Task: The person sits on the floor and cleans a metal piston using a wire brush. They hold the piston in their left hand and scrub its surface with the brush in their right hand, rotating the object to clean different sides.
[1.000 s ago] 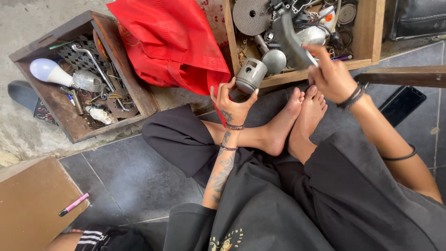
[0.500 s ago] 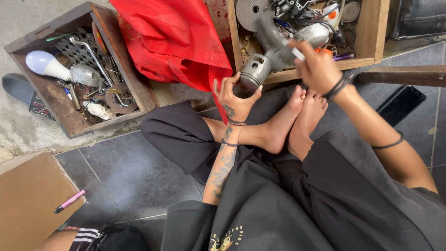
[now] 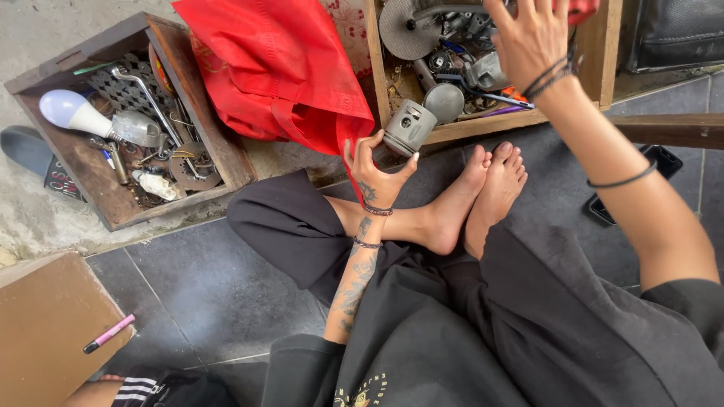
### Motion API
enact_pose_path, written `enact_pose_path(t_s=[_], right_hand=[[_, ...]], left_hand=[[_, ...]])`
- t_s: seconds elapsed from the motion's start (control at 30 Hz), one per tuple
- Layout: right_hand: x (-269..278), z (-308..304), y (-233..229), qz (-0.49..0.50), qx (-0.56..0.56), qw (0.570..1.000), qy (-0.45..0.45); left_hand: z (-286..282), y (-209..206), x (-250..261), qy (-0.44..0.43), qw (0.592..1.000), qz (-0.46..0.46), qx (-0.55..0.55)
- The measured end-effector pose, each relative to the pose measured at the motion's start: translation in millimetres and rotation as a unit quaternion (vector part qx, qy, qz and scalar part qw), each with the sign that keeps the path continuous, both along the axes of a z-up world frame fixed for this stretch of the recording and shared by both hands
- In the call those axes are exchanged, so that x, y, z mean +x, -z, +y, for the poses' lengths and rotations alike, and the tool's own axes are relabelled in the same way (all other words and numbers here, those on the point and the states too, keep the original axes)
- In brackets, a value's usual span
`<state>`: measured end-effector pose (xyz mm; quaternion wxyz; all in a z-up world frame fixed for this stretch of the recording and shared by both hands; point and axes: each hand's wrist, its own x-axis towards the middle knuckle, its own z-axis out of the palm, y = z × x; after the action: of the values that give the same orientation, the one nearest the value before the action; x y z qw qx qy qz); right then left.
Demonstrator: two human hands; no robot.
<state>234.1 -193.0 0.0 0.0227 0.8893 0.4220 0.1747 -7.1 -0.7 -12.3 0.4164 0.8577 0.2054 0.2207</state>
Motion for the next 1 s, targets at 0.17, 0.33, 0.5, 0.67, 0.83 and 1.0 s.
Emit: enact_pose_path(t_s=[0.17, 0.33, 0.5, 0.67, 0.83, 1.0], right_hand=[[-51.1, -9.1, -5.4, 0.036, 0.072, 0.997, -0.019], [-70.0, -40.2, 34.5, 0.126, -0.032, 0.99, 0.049], [-62.2, -34.9, 56.1, 0.165, -0.11, 0.976, 0.092], [-61.3, -36.3, 58.7, 0.087, -0.108, 0.99, 0.012], [-52.5, -15.3, 54.0, 0.027, -0.152, 0.988, -0.006], [-49.2, -5.9, 51.3, -0.042, -0.153, 0.987, -0.002]], left_hand=[[-1.0, 7.1, -1.2, -0.007, 1.0, -0.017, -0.002], [-3.6, 9.2, -2.7, -0.008, 1.0, -0.018, -0.002], [2.4, 6.5, 0.6, -0.015, 1.0, -0.018, -0.016], [5.1, 8.5, 3.8, -0.01, 1.0, -0.01, 0.016], [2.3, 7.1, 4.4, -0.006, 1.0, -0.026, 0.008], [3.4, 4.0, 3.2, -0.007, 1.0, -0.016, 0.002]])
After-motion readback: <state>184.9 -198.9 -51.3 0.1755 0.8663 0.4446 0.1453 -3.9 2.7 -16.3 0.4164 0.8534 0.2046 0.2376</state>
